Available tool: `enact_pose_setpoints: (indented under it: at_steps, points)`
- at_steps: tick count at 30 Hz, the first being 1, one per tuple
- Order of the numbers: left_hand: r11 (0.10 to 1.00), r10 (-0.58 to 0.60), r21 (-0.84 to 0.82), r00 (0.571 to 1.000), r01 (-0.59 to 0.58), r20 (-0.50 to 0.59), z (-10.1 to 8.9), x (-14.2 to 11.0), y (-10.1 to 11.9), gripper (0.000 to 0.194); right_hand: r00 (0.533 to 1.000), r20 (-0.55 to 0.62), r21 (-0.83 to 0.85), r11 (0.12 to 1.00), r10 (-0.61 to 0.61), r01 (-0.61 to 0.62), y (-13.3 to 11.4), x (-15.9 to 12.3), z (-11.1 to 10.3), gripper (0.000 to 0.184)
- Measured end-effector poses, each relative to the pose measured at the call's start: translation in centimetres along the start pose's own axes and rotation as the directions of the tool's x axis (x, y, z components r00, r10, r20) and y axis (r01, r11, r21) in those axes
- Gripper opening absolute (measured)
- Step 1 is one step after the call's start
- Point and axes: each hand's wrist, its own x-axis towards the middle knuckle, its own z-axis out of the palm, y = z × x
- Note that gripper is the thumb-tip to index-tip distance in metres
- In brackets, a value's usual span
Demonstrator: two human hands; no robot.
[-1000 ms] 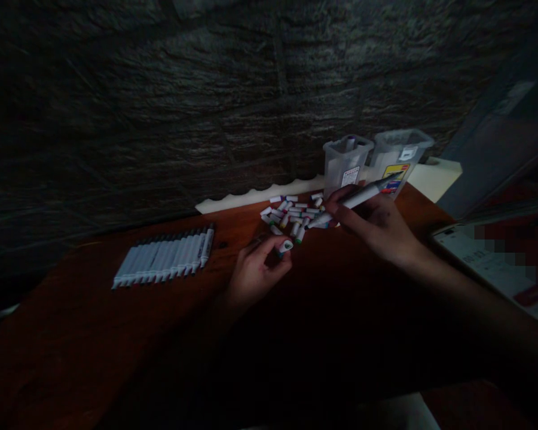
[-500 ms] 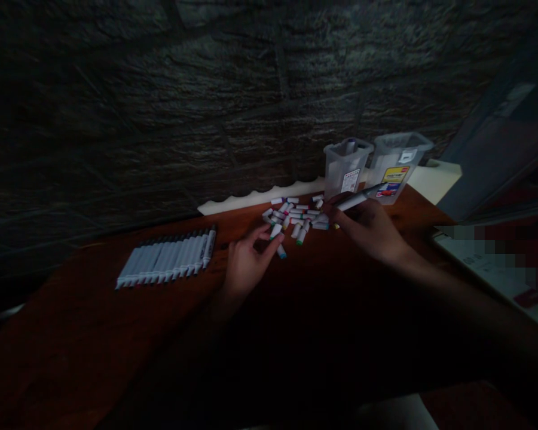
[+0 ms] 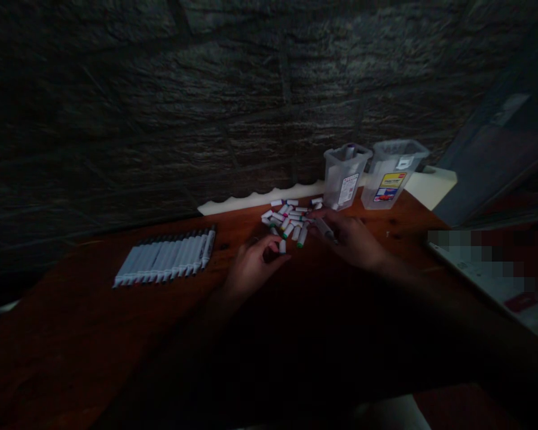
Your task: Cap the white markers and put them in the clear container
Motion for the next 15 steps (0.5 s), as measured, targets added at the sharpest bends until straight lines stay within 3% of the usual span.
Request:
enact_pose_setpoints:
  at_steps: [6, 11, 15]
  points:
    - [0.999, -0.019, -0.031, 0.999, 0.018, -0.037, 0.5, 0.2, -0.7, 0.014, 0.989, 0.142, -0.093, 0.994, -0.046, 0.059, 0.3, 0.6, 1.8, 0.041]
    - [0.999, -0.022, -0.026, 0.998, 0.021, -0.051, 0.4, 0.2, -0.5, 0.006, 0.989, 0.149, -0.216, 0.976, -0.003, 0.035, 0.3, 1.0, 2.6, 0.041]
    - [0.999, -0.016, -0.029, 0.998, 0.014, -0.061, 0.2, 0.1, -0.1, 0.004, 0.991, 0.136, -0.209, 0.978, 0.008, 0.021, 0.1, 1.0, 2.6, 0.042]
